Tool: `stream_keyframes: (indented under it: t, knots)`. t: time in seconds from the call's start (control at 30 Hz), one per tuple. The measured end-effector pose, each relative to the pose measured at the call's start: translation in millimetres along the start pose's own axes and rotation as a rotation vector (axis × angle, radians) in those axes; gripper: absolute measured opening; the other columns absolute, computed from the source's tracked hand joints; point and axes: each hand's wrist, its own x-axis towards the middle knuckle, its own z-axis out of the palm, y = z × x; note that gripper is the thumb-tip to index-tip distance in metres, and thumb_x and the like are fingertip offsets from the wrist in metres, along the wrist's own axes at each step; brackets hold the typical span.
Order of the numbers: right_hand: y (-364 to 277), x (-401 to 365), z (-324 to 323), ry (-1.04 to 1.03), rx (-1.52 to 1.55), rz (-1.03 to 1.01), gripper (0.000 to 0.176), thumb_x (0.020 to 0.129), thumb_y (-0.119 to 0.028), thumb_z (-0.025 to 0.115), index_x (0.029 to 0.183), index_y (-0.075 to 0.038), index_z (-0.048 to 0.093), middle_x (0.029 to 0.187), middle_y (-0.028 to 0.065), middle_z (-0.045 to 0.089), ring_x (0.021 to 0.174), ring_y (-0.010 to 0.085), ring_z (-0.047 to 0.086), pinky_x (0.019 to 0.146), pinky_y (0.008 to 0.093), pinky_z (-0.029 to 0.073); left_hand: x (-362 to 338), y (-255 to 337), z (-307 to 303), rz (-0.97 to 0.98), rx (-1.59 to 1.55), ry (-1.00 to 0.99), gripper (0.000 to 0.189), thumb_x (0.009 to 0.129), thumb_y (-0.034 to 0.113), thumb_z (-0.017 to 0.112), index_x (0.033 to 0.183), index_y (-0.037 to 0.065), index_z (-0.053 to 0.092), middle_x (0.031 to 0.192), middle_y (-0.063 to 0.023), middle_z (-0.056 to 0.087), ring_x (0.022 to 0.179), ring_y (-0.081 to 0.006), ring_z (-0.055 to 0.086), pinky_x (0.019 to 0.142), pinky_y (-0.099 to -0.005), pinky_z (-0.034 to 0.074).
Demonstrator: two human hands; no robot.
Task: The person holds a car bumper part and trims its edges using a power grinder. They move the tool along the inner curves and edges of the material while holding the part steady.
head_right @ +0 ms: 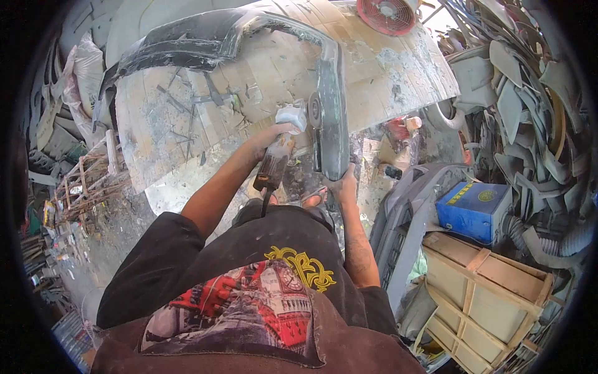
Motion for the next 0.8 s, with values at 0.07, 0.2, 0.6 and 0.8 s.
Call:
stream_keyframes:
  t: [0.07, 0.2, 0.6, 0.8]
  knots:
    - [3.1, 1.2, 1.2, -0.01, 0.008, 0.0, 0.091, 0.063, -0.037, 0.092, 0.124, 0.008, 0.042, 0.105, 0.0303, 0.065, 0.099, 0.0404, 0.067, 0.085, 0.0468, 0.051, 2.1, -2.1, -1.4, -0.007, -0.002, 0.008, 0.034, 0.083, 0.038, 0.071, 0.098, 0.009, 0.064, 0.076, -0.0031, 0.064, 0.059, -0.014, 0.062, 0.054, -0.0287, 0.051]
    - [16.0, 5.3, 7.5, 0.009, 0.001, -0.019, 0.092, 0.062, -0.037, 0.092, 0.124, 0.008, 0.041, 0.104, 0.0298, 0.066, 0.096, 0.0402, 0.067, 0.082, 0.0457, 0.052, 3.5, -1.7, -3.5, -0.003, 0.012, -0.007, 0.033, 0.084, 0.038, 0.07, 0.098, 0.009, 0.064, 0.076, -0.0029, 0.065, 0.06, -0.0141, 0.062, 0.055, -0.0291, 0.051]
    - [9.3, 2.0, 2.2, -0.011, 0.045, -0.041, 0.088, 0.064, -0.029, 0.09, 0.127, 0.005, 0.039, 0.105, 0.0268, 0.065, 0.099, 0.0388, 0.066, 0.085, 0.0447, 0.051, -0.9, -1.0, -16.1, -0.021, 0.054, 0.0, 0.033, 0.083, 0.036, 0.072, 0.1, 0.008, 0.065, 0.078, -0.003, 0.065, 0.06, -0.0149, 0.062, 0.057, -0.0279, 0.05]
    - [9.6, 0.9, 3.1, -0.005, 0.045, -0.045, 0.088, 0.065, -0.031, 0.09, 0.129, 0.004, 0.04, 0.108, 0.0281, 0.065, 0.1, 0.0395, 0.066, 0.087, 0.045, 0.05, -3.9, -11.7, -25.2, -0.003, -0.125, -0.019, 0.037, 0.085, 0.036, 0.07, 0.106, 0.006, 0.064, 0.082, -0.0073, 0.067, 0.063, -0.0184, 0.064, 0.058, -0.032, 0.054]
